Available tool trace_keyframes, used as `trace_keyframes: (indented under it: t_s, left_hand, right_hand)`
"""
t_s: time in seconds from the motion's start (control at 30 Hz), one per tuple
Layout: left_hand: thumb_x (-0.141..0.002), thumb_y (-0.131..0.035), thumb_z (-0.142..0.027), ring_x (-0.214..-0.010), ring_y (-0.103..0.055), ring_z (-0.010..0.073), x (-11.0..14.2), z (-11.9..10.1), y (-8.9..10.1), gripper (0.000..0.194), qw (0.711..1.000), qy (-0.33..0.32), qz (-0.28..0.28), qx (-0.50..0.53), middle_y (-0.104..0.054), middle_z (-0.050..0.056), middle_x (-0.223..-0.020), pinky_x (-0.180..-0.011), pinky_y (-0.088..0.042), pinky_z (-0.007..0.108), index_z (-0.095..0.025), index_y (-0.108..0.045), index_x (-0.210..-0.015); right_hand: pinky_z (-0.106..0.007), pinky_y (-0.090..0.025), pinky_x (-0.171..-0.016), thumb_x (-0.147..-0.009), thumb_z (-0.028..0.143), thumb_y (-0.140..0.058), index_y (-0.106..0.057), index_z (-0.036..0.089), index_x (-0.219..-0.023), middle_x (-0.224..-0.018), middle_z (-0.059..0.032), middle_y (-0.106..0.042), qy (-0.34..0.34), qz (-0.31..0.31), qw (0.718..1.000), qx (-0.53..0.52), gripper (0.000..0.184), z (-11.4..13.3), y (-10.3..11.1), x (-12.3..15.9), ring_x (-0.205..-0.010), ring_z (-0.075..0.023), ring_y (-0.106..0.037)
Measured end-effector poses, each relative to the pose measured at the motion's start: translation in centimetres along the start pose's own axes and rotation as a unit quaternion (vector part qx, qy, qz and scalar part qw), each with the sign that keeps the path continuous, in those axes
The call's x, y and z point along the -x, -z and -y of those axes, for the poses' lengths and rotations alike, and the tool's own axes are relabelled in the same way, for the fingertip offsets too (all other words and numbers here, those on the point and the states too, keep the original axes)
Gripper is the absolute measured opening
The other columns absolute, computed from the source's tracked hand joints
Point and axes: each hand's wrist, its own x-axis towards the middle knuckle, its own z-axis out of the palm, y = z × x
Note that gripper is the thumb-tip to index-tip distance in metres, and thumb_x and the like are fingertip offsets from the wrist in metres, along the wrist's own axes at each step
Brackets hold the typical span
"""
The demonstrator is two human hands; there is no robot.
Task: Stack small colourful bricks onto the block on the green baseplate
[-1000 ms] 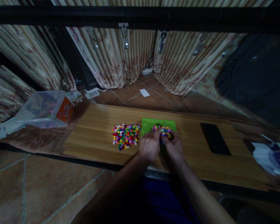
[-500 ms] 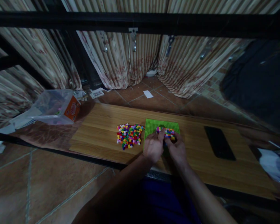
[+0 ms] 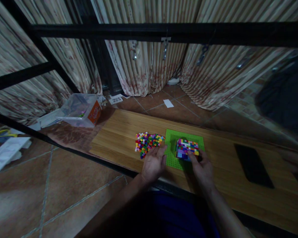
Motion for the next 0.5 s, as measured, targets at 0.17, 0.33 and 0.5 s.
trace_keyframes:
  t_s: [0.17,0.33,0.5]
  left_hand:
    - [-0.094,-0.048,-0.019,-0.102,-0.064,0.0213,2.3,2.8,1.4,0.032,0.999,0.018,-0.042,-0.004,-0.069,0.008,-0.112,-0.092,-0.054,0.036,-0.019,-0.056,-0.124]
    - [-0.093,-0.049,-0.017,-0.100,-0.065,0.0201,3.0,5.2,2.9,0.024,0.994,0.063,-0.088,-0.031,-0.070,0.007,-0.109,-0.092,-0.054,0.035,-0.020,-0.061,-0.114]
    - [-0.092,-0.050,-0.018,-0.101,-0.063,0.0208,1.6,7.5,4.9,0.022,0.986,0.129,-0.088,-0.057,-0.070,0.007,-0.105,-0.093,-0.053,0.036,-0.020,-0.065,-0.109]
  right_hand:
    - [-0.041,-0.048,-0.088,-0.072,0.057,-0.068,-0.066,0.017,-0.113,-0.108,-0.0104,-0.071,0.002,-0.027,0.994,-0.110,0.058,-0.8,-0.1,-0.3,-0.094,-0.0241,-0.065]
    - [-0.042,-0.049,-0.089,-0.071,0.055,-0.069,-0.067,0.016,-0.108,-0.104,-0.0101,-0.071,-0.004,-0.062,0.987,-0.147,0.053,-0.4,0.4,0.1,-0.093,-0.0236,-0.065]
    - [-0.044,-0.047,-0.091,-0.075,0.056,-0.065,-0.069,0.016,-0.108,-0.107,-0.0117,-0.071,0.017,-0.070,0.992,-0.100,0.052,-0.7,0.7,0.4,-0.097,-0.0256,-0.065]
